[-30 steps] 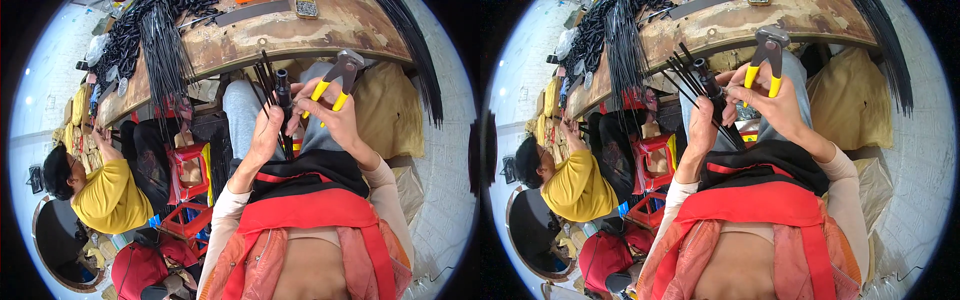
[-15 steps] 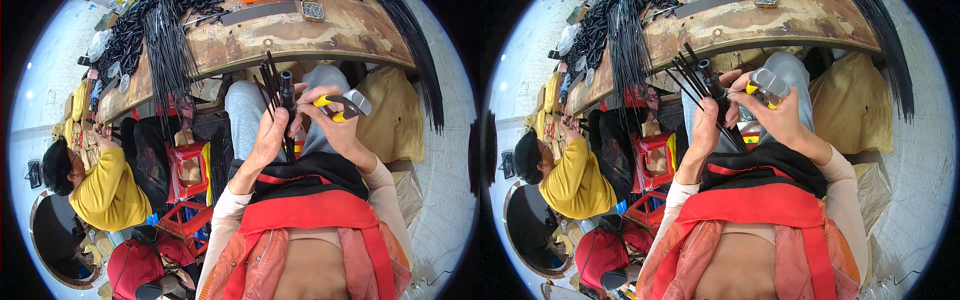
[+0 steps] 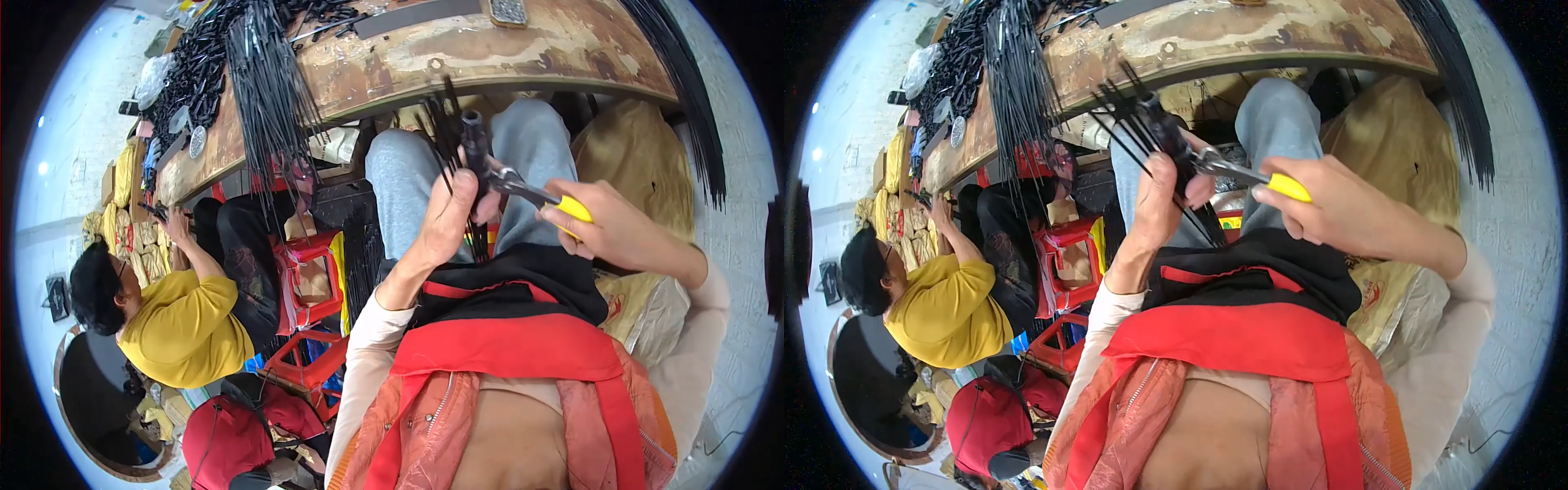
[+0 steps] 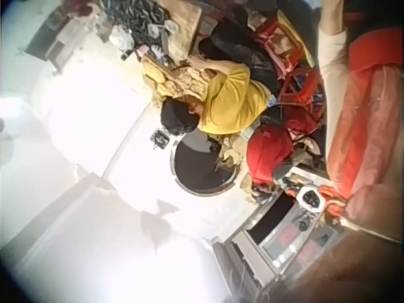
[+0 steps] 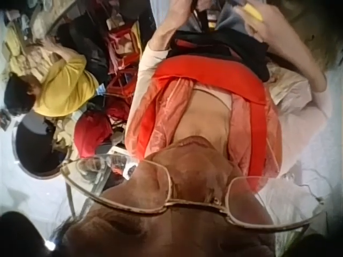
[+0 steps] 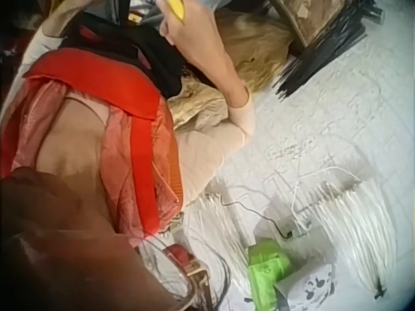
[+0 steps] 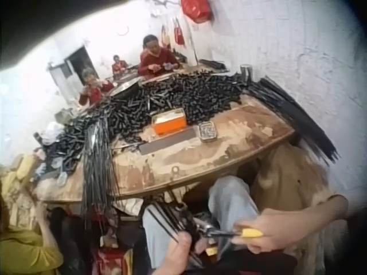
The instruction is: Assembling and trimming groups of thin black plastic components at a factory workbench.
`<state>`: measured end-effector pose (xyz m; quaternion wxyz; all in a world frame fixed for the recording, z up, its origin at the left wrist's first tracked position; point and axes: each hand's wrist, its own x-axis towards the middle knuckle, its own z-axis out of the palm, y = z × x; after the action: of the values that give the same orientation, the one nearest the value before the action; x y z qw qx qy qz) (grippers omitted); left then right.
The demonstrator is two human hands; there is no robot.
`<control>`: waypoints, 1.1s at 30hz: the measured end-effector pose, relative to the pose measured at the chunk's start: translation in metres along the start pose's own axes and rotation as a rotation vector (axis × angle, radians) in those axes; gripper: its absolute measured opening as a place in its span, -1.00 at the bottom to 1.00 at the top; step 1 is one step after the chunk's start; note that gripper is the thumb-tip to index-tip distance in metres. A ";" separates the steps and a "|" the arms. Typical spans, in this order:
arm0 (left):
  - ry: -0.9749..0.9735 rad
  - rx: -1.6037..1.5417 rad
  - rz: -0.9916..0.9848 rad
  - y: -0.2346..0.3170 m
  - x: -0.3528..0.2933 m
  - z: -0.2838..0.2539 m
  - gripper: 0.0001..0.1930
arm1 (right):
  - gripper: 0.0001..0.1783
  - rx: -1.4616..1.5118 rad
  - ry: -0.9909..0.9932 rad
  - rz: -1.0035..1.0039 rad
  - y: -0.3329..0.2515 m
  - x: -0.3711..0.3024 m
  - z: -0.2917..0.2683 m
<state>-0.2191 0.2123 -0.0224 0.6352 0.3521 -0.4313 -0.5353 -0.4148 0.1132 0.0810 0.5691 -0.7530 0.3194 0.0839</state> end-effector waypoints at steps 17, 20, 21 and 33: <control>-0.018 -0.081 -0.014 0.006 -0.012 -0.006 -0.44 | -0.66 -0.011 -0.281 0.045 -0.015 0.011 -0.019; -0.038 -0.083 0.006 0.008 -0.008 -0.009 -0.41 | -0.65 -0.049 -0.253 0.016 -0.013 0.013 -0.013; -0.034 -0.090 0.002 0.007 -0.005 -0.010 -0.39 | -0.66 -0.077 -0.170 -0.023 -0.012 0.013 -0.011; -0.042 -0.100 -0.086 0.002 0.014 -0.023 -0.45 | -0.66 -0.334 -0.090 -0.141 -0.027 0.027 -0.038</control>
<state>-0.1963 0.1985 -0.0266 0.6193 0.3266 -0.4018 -0.5902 -0.3869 0.0715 0.1022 0.4543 -0.8530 0.2217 0.1294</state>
